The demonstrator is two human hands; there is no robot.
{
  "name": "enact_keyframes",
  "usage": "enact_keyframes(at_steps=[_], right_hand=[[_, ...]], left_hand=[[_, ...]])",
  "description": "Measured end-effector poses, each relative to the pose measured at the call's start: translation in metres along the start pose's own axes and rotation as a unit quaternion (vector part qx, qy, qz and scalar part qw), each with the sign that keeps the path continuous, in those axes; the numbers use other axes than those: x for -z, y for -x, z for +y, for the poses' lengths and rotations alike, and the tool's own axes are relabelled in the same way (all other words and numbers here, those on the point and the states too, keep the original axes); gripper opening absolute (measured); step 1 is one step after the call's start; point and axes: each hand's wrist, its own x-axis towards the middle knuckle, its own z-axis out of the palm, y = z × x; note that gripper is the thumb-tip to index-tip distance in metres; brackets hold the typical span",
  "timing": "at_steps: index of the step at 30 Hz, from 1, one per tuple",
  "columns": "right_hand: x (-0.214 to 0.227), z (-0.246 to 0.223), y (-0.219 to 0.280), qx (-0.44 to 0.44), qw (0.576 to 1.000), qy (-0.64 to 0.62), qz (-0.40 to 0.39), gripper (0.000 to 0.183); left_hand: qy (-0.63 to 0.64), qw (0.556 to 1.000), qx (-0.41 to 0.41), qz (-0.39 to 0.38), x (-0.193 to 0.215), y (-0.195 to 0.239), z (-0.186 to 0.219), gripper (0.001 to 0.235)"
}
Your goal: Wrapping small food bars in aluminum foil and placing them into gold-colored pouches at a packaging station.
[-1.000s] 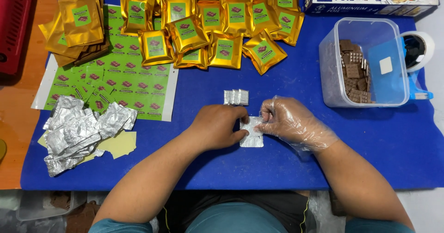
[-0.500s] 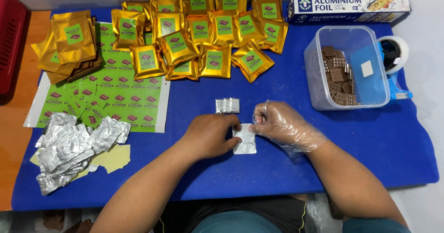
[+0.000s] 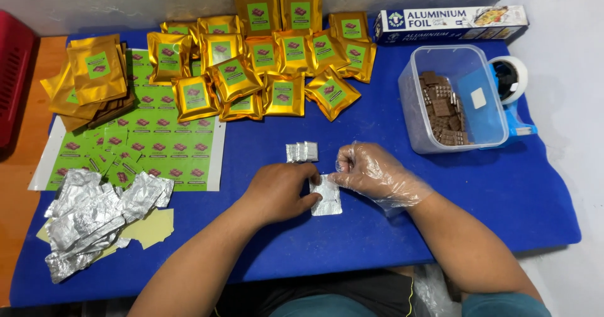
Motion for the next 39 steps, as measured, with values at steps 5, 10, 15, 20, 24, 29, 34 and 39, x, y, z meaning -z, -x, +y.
enact_keyframes(at_steps=[5,10,15,20,24,29,34,39], right_hand=[[0.002,-0.003,0.007,0.034,0.993,-0.075,0.081,0.021],[0.027,-0.021,0.036,0.123,0.969,-0.134,0.166,0.013],[0.067,-0.047,0.07,0.095,0.955,-0.129,0.251,0.019],[0.126,-0.023,0.06,0.034,0.945,0.072,0.317,0.014],[0.172,0.043,0.011,-0.084,0.872,0.4,0.269,0.025],[0.162,0.051,-0.009,-0.138,0.849,0.475,0.187,0.027],[0.146,0.026,-0.002,-0.16,0.839,0.499,0.147,0.03],[0.136,0.007,0.004,-0.159,0.833,0.509,0.147,0.028]], left_hand=[[-0.002,1.0,-0.005,0.001,-0.001,0.0,-0.001,0.025],[-0.001,1.0,-0.008,0.006,-0.003,0.001,-0.003,0.026],[-0.009,1.0,-0.008,0.004,-0.003,0.003,-0.003,0.027],[-0.003,1.0,-0.007,0.006,-0.004,0.003,-0.004,0.027],[-0.008,1.0,-0.007,0.006,-0.004,0.003,-0.004,0.027],[-0.005,1.0,-0.001,0.005,-0.001,0.005,-0.002,0.026],[-0.006,1.0,0.002,0.002,0.0,0.006,-0.001,0.026],[-0.002,1.0,0.003,0.003,0.001,0.006,0.0,0.025]])
